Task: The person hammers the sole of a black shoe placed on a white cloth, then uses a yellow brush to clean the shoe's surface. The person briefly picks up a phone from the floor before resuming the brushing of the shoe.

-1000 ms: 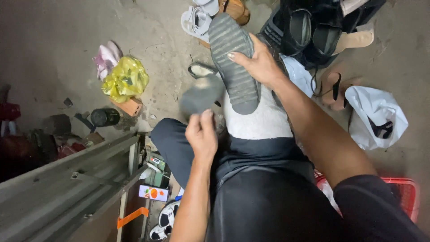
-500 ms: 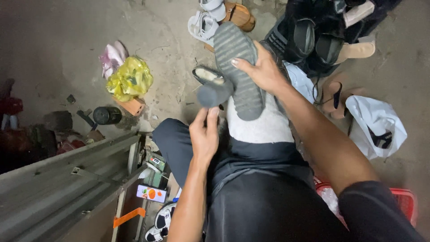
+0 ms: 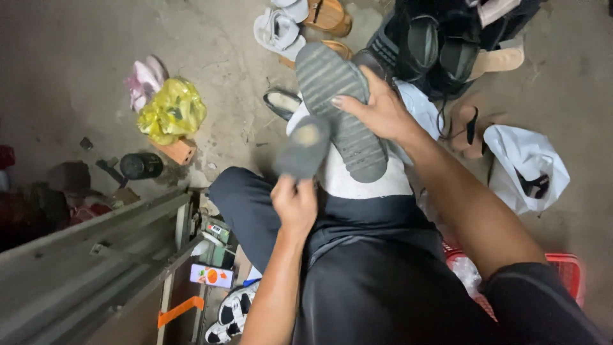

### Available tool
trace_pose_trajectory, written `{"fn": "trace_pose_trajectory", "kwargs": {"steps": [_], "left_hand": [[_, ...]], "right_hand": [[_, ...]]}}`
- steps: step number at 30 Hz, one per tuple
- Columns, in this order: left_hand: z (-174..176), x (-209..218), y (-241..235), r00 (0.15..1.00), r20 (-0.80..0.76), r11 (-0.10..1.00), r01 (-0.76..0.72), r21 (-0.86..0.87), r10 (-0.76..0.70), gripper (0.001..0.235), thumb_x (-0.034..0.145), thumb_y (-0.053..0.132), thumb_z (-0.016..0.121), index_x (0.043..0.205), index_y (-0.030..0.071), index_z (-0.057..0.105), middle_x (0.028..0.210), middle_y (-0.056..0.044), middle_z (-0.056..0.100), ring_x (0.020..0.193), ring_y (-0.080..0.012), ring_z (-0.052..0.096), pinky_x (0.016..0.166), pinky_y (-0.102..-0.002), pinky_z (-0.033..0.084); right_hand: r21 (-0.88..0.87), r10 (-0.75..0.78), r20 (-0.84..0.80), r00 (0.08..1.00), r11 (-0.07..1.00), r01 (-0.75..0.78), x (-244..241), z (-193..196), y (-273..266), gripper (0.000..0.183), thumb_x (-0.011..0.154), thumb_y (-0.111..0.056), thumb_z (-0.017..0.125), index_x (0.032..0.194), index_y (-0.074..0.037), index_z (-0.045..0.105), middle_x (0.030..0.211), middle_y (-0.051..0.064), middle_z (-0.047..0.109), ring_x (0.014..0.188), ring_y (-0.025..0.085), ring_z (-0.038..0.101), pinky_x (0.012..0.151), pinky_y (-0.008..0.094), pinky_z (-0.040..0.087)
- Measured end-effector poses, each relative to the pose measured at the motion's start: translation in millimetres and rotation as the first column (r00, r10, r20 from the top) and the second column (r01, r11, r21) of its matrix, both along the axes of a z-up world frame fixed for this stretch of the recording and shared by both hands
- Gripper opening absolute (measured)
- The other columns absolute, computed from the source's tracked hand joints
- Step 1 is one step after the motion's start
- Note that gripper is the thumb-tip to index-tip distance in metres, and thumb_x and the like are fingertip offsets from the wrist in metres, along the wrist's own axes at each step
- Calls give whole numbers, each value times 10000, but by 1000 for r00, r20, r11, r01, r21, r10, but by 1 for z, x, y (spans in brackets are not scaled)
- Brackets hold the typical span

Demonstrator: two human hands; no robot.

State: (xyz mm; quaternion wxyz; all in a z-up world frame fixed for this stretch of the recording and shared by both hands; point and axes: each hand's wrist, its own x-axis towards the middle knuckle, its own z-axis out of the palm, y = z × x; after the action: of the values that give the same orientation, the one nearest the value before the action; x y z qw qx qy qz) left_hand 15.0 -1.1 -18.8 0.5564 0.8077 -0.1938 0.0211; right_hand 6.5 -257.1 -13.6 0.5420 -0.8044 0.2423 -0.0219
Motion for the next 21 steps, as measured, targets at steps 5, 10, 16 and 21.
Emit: {"fn": "trace_pose_trajectory", "kwargs": {"steps": [5,10,16,21], "left_hand": [[2,14,-8,963,-238,975,166,145,-128,299,1031,263,642,796,79,617,719,-244,672,781,-420,716,590,-442,506],[40,10,6,983,-165,995,93,41,-85,342,1014,179,662,715,88,523,585,-186,529,642,-141,571,553,-314,466],[14,-16,13,996,70,994,57,-95,-51,299,967,43,636,670,76,611,520,-111,567,448,-221,528,493,-260,470],[2,-20,0,946,-206,963,264,50,-248,300,1024,150,656,1293,23,695,1109,-254,738,1108,-424,656,812,-506,593]], "right_hand": [[-199,-68,27,997,977,72,8,14,15,941,943,-578,763,1460,148,462,1373,374,557,1310,497,526,1127,586,395],[-86,-33,33,999,996,35,-2,37,6,651,997,-500,716,1335,34,558,1193,223,648,1147,311,611,998,481,482],[98,59,41,997,993,-62,-39,27,4,420,984,-344,742,1180,9,627,1036,213,698,1034,293,642,926,476,524],[62,61,-71,996,996,-57,-33,16,2,626,999,-482,693,1333,29,553,1220,288,634,1231,413,589,1033,538,463]]}}
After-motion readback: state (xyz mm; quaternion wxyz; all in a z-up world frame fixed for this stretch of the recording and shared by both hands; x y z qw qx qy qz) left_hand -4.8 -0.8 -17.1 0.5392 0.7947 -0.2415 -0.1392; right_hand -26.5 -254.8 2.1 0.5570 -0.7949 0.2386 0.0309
